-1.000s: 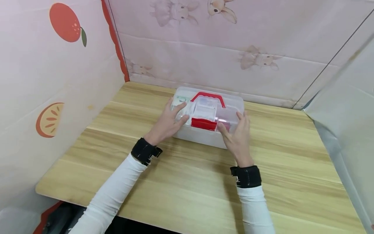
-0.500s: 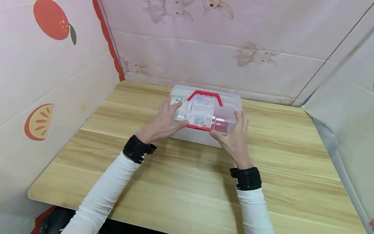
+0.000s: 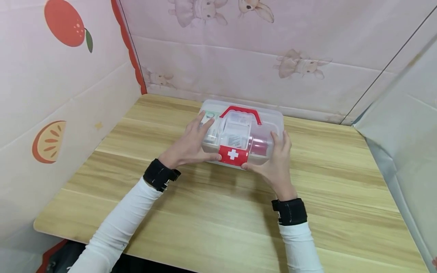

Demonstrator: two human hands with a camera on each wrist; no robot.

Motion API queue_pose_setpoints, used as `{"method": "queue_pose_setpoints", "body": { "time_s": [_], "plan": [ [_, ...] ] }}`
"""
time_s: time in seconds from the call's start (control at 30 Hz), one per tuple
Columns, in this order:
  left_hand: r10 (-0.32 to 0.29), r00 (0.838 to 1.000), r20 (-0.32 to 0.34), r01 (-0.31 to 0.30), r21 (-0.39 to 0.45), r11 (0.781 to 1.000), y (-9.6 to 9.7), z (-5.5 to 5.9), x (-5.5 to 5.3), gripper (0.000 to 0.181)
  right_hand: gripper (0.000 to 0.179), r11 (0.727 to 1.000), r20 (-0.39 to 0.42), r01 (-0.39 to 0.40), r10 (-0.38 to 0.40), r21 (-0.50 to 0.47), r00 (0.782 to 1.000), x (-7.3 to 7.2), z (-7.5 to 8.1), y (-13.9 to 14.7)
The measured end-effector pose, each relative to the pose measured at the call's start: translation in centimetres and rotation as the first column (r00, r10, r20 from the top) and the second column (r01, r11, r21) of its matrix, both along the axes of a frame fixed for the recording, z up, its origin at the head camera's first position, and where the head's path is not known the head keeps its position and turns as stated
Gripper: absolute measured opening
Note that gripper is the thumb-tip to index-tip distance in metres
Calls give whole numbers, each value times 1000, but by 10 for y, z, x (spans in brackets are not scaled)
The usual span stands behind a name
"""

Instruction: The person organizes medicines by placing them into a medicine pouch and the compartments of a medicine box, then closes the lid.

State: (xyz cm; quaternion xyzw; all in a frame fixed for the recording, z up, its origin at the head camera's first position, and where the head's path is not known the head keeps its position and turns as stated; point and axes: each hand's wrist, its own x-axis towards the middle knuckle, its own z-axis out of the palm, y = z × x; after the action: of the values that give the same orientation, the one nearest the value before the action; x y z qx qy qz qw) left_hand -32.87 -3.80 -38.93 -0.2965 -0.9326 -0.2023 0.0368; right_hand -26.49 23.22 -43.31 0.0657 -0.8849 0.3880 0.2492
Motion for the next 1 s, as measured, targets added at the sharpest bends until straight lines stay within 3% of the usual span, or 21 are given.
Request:
{"method": "queue_pose_setpoints", "body": {
  "time_s": [0.23, 0.57, 0.83, 1.0],
  "plan": [
    [-42, 988, -149, 42, -5, 999, -1, -16, -5, 106, 110, 992, -143, 37, -20, 117, 990, -7, -13, -1],
    [4, 929, -369, 11, 39, 999, 5, -27, -8, 98, 102, 976, -287, 114, -57, 186, 956, -13, -16, -5],
    [-7, 890, -455, 19, 22, 1000, 7, -26, -12, 94, 103, 968, -338, 143, -67, 205, 939, -15, -14, -2],
    [-11, 885, -465, 15, 4, 1000, 5, -26, -12, 93, 102, 967, -332, 152, -77, 205, 940, -16, -17, -2]
  ]
}}
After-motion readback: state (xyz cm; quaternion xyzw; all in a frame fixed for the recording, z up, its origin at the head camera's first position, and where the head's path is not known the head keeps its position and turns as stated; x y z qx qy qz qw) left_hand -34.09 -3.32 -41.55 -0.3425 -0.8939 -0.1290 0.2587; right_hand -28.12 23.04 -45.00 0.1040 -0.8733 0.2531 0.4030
